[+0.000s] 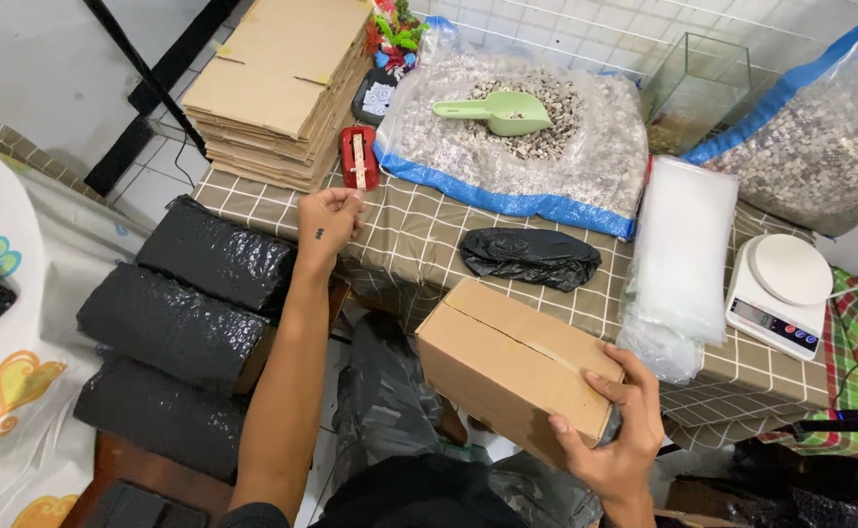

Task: The person scoops gravel from a large bag into smaller plastic bags, weighs the small bags on a digital scale, seals the bags by hand, and places them into a cardboard box.

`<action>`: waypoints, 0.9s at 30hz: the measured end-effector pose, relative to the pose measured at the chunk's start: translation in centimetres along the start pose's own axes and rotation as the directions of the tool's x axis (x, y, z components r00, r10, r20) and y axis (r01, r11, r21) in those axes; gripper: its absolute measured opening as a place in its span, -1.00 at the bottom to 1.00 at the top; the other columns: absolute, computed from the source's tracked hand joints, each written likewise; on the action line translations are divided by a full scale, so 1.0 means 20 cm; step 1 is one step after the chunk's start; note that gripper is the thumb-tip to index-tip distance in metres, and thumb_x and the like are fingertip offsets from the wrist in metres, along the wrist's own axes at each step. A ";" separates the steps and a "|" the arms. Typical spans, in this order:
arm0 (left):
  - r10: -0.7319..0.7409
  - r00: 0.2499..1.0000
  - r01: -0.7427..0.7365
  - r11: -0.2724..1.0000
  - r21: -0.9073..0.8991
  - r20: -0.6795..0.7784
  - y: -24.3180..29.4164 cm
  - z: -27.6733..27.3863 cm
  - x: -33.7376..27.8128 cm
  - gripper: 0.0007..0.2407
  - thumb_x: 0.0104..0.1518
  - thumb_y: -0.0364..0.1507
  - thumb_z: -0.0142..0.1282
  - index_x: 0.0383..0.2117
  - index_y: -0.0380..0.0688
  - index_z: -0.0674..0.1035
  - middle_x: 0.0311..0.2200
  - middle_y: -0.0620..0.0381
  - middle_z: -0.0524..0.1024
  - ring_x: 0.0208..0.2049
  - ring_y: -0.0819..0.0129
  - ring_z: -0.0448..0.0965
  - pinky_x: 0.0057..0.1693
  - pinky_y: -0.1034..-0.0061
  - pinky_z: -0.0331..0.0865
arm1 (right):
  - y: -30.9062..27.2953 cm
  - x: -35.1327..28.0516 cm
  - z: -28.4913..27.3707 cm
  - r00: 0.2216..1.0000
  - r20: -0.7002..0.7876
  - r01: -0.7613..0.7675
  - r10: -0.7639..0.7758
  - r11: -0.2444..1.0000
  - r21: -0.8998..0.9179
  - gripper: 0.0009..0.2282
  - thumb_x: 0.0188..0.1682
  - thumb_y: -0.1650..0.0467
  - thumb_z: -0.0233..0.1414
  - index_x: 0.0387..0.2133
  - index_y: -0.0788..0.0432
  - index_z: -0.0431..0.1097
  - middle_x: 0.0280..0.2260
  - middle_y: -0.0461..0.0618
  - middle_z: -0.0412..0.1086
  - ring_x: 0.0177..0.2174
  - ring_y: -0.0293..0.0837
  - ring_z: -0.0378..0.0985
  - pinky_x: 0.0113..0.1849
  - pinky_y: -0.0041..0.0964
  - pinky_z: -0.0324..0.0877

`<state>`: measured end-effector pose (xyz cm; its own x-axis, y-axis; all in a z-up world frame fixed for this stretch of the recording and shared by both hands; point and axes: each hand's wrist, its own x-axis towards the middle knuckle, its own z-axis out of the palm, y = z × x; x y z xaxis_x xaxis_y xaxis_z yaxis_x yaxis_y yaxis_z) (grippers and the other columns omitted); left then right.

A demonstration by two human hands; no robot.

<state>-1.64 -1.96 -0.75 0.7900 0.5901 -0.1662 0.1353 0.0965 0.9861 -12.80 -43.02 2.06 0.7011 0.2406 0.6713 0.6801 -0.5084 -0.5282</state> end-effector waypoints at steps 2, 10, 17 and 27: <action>-0.017 1.000 0.017 1.000 -0.021 -0.012 0.01 0.01 0.01 -0.94 0.23 -0.51 0.18 -0.33 -0.25 0.64 -0.59 0.14 0.55 -0.68 0.57 0.43 -0.54 0.73 0.31 | 0.05 0.04 -0.01 0.998 -0.009 0.056 -0.056 0.998 -0.002 -0.52 -0.27 0.22 0.15 -0.20 0.35 0.29 0.08 0.51 0.29 0.08 0.32 0.43 0.06 0.15 0.45; 0.023 1.000 -0.024 0.999 0.025 0.013 0.11 0.02 0.02 -0.88 0.24 -0.43 0.18 -0.26 -0.23 0.66 -0.50 0.13 0.62 -0.66 0.55 0.48 -0.52 0.69 0.35 | 0.08 0.74 -0.18 0.844 -0.264 0.372 -0.466 0.865 -0.337 -0.55 -0.04 0.24 0.21 -0.10 0.36 0.26 0.09 0.47 0.21 0.08 0.37 0.33 0.05 0.30 0.35; -0.033 0.999 0.032 0.999 0.027 0.017 0.19 0.02 -0.01 -0.91 0.25 -0.46 0.15 -0.29 -0.21 0.66 -0.53 0.17 0.58 -0.65 0.55 0.45 -0.53 0.69 0.28 | 0.30 1.23 0.18 0.790 0.030 0.542 -0.612 0.676 -0.499 -0.48 -0.08 0.10 0.35 -0.19 0.25 0.29 0.09 0.31 0.19 0.11 0.32 0.13 0.06 0.59 0.29; 0.114 0.992 -0.116 0.993 -0.025 -0.059 -0.20 -0.02 0.21 -0.85 0.18 -0.47 0.19 -0.21 -0.31 0.63 -0.48 -0.05 0.63 -0.69 0.47 0.53 -0.56 0.64 0.43 | 0.40 1.24 0.72 0.723 0.235 0.543 -0.650 0.323 -0.775 -0.71 -0.34 0.23 0.33 -0.38 -0.03 0.47 -0.01 0.07 0.40 0.03 0.36 0.37 0.04 0.27 0.24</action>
<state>0.95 0.39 -5.35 0.7637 0.6434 -0.0521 0.0281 0.0474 0.9985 13.20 -29.31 7.04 0.1150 0.6988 0.7061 0.4348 -0.6745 0.5967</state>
